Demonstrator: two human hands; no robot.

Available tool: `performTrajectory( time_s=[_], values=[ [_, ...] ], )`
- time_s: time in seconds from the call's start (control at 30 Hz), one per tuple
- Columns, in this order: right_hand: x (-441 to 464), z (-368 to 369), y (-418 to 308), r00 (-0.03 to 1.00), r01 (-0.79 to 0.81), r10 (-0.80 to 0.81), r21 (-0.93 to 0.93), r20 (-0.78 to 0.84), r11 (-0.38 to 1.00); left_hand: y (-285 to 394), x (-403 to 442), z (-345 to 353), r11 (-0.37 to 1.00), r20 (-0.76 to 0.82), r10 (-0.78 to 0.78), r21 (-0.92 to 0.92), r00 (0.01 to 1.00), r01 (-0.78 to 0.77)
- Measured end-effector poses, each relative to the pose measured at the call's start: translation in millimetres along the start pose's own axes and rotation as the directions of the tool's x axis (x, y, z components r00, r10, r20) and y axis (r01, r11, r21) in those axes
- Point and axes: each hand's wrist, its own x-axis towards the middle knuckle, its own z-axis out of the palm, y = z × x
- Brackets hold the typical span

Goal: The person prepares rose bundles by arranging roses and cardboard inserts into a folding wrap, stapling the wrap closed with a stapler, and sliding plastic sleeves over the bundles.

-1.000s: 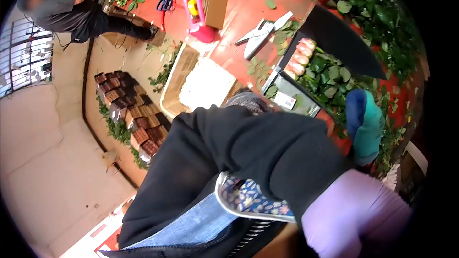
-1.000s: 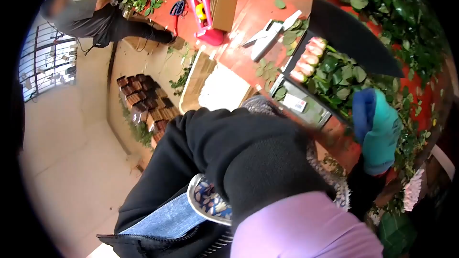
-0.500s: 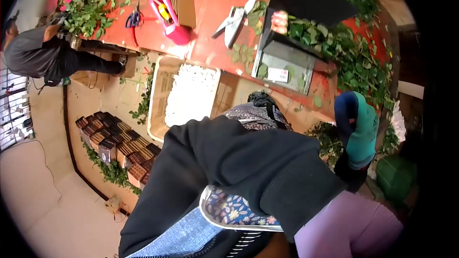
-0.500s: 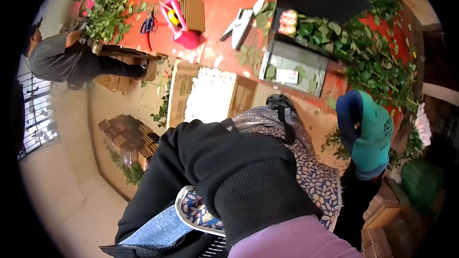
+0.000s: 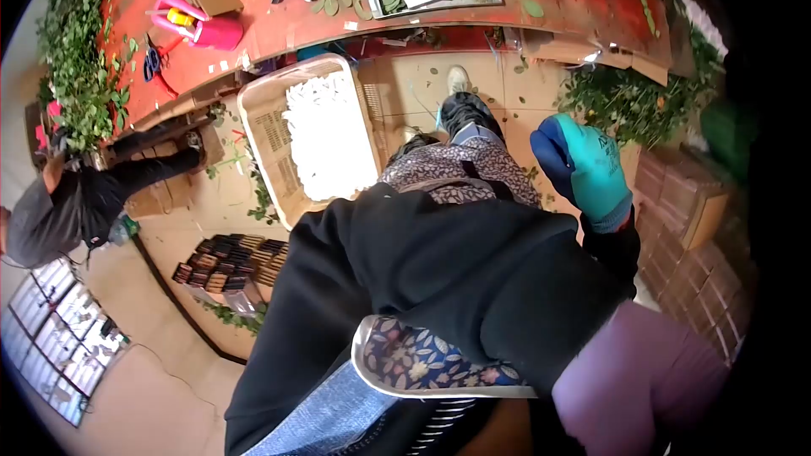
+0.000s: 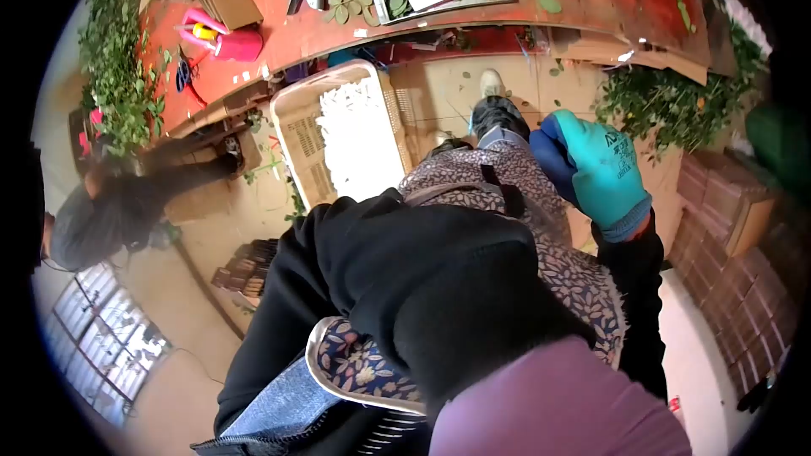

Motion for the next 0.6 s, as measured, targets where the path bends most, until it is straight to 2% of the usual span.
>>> performTrajectory(
  time_s=[0.03, 0.07, 0.13, 0.17, 0.2, 0.23, 0.27, 0.3, 0.33, 0.37, 0.4, 0.43, 0.47, 0.5, 0.53, 0.57, 0.6],
  values=[
    [-18, 17, 14, 1.0, -0.008, 0.008, 0.013, -0.023, 1.0, -4, -7, -4, 0.999, 0.011, -0.037, -0.007, 0.999, 0.037],
    [-32, 27, 32, 0.956, -0.292, 0.266, 0.348, 0.12, 0.891, -4, -14, -13, 0.997, 0.017, -0.075, -0.004, 0.997, 0.075],
    [-41, 37, 64, 0.972, -0.194, 0.187, 0.037, 0.14, 0.98, 2, -52, -41, 0.966, 0.004, -0.257, 0.04, 0.967, 0.256],
    [-53, 54, 89, 0.975, -0.213, 0.202, 0.124, 0.097, 0.969, 9, -83, -58, 0.902, -0.105, -0.414, 0.087, 0.904, 0.423],
    [-64, 72, 115, 0.975, -0.223, 0.216, 0.211, 0.055, 0.952, 19, -145, -70, 0.716, -0.424, -0.591, 0.117, 0.686, 0.689],
    [-57, 62, 110, 0.943, -0.313, 0.29, 0.14, 0.164, 0.939, 32, -194, -82, 0.436, -0.702, -0.621, 0.061, 0.349, 0.898],
    [-64, 69, 121, 0.939, -0.334, 0.311, 0.184, 0.147, 0.924, 39, -257, -102, -0.344, -0.892, -0.434, 0.294, 0.126, 0.892],
    [-69, 75, 135, 0.912, -0.368, 0.329, 0.134, 0.247, 0.92, 40, -247, -112, -0.747, -0.976, -0.019, -0.13, -0.217, 0.653],
    [-68, 75, 142, 0.856, -0.421, 0.38, 0.046, 0.35, 0.906, 40, -294, -134, -0.917, -0.985, 0.151, -0.108, 0.085, 0.383],
    [-76, 86, 161, 0.85, -0.401, 0.339, 0.079, 0.405, 0.913, 46, -302, -158, -0.933, -0.953, 0.203, -0.119, 0.224, 0.339],
    [-82, 91, 171, 0.896, -0.283, 0.268, -0.01, 0.354, 0.959, 53, -296, -185, -0.942, -0.964, 0.193, -0.129, 0.183, 0.31],
    [-82, 89, 175, 0.887, -0.245, 0.268, -0.107, 0.376, 0.963, 54, -299, -214, -0.902, -0.973, 0.228, -0.227, -0.041, 0.367],
    [-81, 86, 179, 0.841, -0.319, 0.33, -0.101, 0.429, 0.942, 59, -306, -242, -0.858, -0.973, 0.184, -0.228, -0.14, 0.46],
    [-73, 76, 178, 0.778, -0.377, 0.375, -0.103, 0.504, 0.92, 65, -313, -260, -0.783, -0.992, 0.124, -0.102, -0.007, 0.614],
    [-66, 72, 180, 0.734, -0.417, 0.428, -0.147, 0.527, 0.897, 72, -319, -272, -0.762, -0.993, 0.115, -0.068, 0.03, 0.644],
    [-63, 69, 182, 0.685, -0.453, 0.474, -0.186, 0.553, 0.872, 73, -319, -284, -0.785, -0.991, 0.137, -0.105, 0.006, 0.61],
    [-65, 68, 188, 0.683, -0.452, 0.485, -0.205, 0.546, 0.868, 76, -321, -291, -0.807, -0.986, 0.161, -0.15, -0.032, 0.57]
  ],
)
